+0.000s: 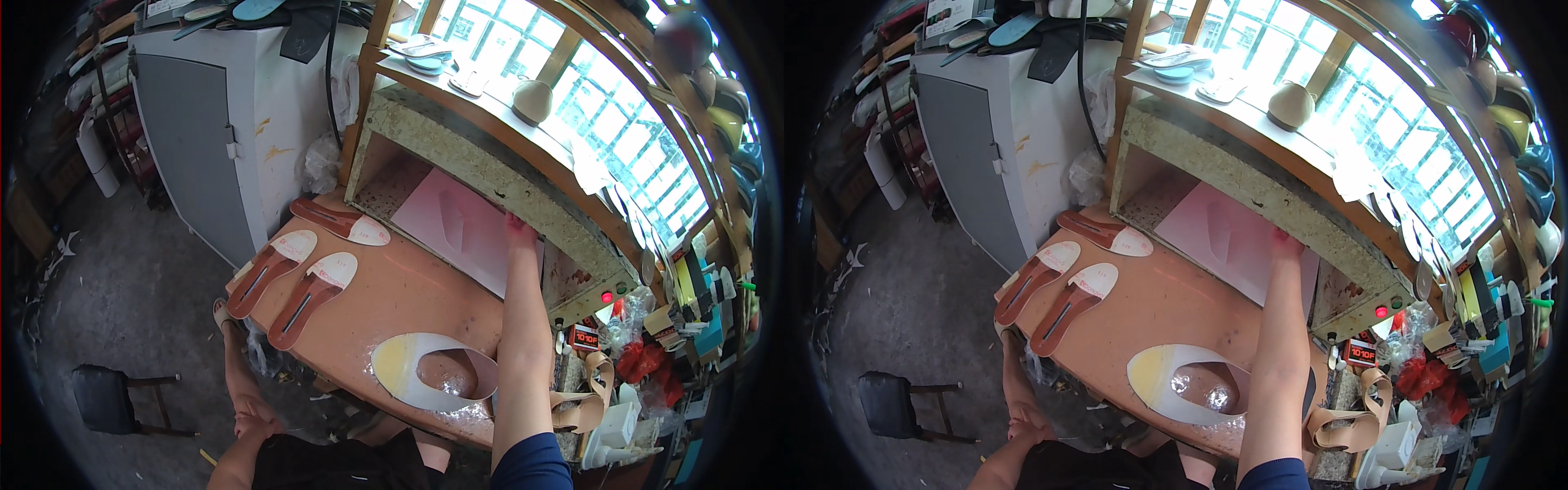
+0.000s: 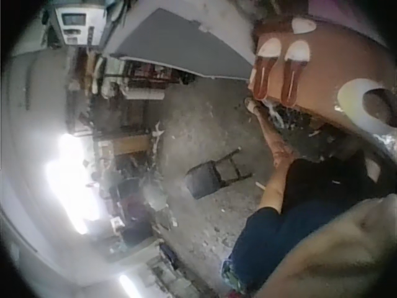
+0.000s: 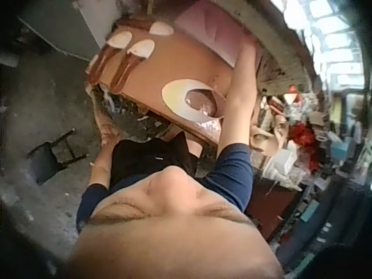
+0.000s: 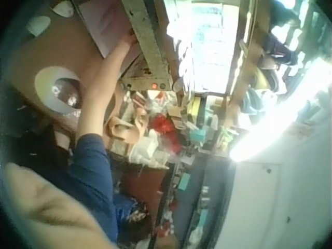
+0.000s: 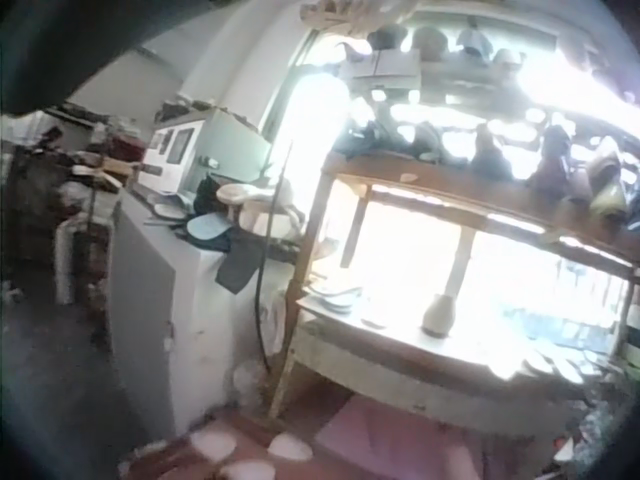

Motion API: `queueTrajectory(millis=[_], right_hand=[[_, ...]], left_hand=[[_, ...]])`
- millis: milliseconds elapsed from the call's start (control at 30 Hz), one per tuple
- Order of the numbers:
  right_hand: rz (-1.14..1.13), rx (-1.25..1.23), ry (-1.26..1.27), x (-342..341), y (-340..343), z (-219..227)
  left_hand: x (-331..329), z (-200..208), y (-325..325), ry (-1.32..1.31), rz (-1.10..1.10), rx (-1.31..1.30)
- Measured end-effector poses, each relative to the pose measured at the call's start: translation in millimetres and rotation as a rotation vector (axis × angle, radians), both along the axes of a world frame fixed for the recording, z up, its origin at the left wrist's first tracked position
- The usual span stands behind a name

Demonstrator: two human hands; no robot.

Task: The person is manually assembling shoe components, specifically attaching the upper material to a reinforced structure.

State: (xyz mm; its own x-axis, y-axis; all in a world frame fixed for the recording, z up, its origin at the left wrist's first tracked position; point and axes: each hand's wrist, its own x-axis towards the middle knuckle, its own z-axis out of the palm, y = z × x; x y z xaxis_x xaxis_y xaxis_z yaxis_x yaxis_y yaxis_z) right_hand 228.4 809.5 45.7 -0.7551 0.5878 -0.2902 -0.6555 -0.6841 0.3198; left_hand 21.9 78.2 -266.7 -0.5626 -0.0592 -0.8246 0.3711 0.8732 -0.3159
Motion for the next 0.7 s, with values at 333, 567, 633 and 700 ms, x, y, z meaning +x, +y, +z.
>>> queueTrajectory(millis=[333, 567, 633, 700], right_hand=[[-0.64, 0.776, -0.409, -27.0, -65.3, 5.5], [-0.591, 0.646, -0.634, -0.1, -73.0, 6.7], [-0.561, 0.602, -0.678, 13.5, -71.7, 3.8], [-0.531, 0.611, -0.672, 22.8, -71.2, -0.3]], left_hand=[[3.4, 6.1, -1.6, 0.004, 0.027, 0.008], [18.0, 63.5, 17.4, 0.006, -0.16, 0.19], [35.7, 110.3, 41.8, -0.163, -0.439, 0.411], [64.9, 167.6, 76.9, -0.388, -0.547, 0.866]])
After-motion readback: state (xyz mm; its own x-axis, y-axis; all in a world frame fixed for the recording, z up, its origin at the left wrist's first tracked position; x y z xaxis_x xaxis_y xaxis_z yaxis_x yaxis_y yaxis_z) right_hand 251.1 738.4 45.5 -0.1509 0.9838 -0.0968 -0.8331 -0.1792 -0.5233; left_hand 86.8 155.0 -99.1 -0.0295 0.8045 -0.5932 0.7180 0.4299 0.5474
